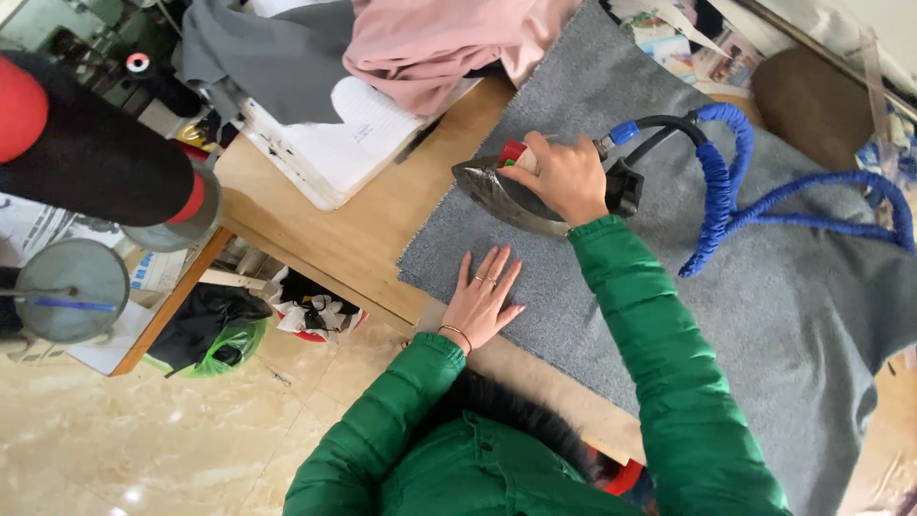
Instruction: Ironing a square piece of grey fabric on a workbench using a steam iron to remove wrinkles.
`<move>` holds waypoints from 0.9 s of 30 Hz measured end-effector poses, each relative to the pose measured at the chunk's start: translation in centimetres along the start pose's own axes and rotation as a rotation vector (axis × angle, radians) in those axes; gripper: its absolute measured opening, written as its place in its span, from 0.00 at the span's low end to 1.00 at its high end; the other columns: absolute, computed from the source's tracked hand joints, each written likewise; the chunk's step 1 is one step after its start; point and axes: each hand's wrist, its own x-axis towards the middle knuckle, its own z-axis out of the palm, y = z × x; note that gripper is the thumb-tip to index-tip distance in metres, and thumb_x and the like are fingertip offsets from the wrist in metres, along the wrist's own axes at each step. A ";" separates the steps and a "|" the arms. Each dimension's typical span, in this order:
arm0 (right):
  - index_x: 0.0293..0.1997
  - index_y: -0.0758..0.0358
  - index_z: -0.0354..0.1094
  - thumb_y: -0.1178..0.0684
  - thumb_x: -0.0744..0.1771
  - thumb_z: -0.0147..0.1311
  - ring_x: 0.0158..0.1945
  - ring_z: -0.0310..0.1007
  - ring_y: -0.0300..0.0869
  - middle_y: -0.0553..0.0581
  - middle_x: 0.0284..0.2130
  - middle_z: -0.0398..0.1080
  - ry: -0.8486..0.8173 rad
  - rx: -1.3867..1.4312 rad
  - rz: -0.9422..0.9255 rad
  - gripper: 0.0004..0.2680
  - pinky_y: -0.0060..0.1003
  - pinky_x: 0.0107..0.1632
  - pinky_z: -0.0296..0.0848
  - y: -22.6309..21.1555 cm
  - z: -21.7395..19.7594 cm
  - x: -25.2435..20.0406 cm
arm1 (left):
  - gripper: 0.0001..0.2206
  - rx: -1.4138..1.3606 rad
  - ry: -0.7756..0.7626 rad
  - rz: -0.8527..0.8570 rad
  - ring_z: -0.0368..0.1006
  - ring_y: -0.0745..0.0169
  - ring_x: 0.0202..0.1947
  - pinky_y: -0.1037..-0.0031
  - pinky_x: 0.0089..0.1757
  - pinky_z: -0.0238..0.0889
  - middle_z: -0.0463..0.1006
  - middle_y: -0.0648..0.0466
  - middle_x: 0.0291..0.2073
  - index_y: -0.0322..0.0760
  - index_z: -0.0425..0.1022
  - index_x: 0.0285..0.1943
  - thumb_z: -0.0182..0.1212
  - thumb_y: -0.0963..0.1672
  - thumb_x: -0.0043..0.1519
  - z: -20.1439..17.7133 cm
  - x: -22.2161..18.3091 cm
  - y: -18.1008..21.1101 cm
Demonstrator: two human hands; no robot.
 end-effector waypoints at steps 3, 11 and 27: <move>0.44 0.54 0.70 0.25 0.69 0.52 0.19 0.72 0.43 0.51 0.14 0.68 -0.089 0.094 0.072 0.21 0.40 0.40 0.70 0.9 -0.5 -1.5 | 0.32 -0.039 0.086 0.030 0.43 0.47 0.78 0.43 0.69 0.35 0.50 0.42 0.77 0.43 0.53 0.78 0.47 0.57 0.68 0.7 -0.3 -0.2; 0.38 0.50 0.68 0.21 0.66 0.51 0.22 0.77 0.45 0.53 0.14 0.70 -0.183 -0.059 0.165 0.21 0.38 0.41 0.73 0.2 -5.2 -9.7 | 0.29 -0.101 0.141 -0.005 0.50 0.43 0.75 0.45 0.69 0.41 0.58 0.40 0.70 0.40 0.55 0.77 0.50 0.53 0.69 2.3 -0.5 -0.7; 0.43 0.48 0.70 0.27 0.61 0.61 0.20 0.72 0.39 0.47 0.14 0.66 -0.250 -0.023 0.312 0.19 0.33 0.35 0.67 -5.3 -16.3 -22.6 | 0.23 -0.096 0.203 -0.072 0.42 0.42 0.78 0.38 0.68 0.31 0.58 0.44 0.70 0.39 0.60 0.70 0.50 0.52 0.70 -0.3 -0.6 -0.2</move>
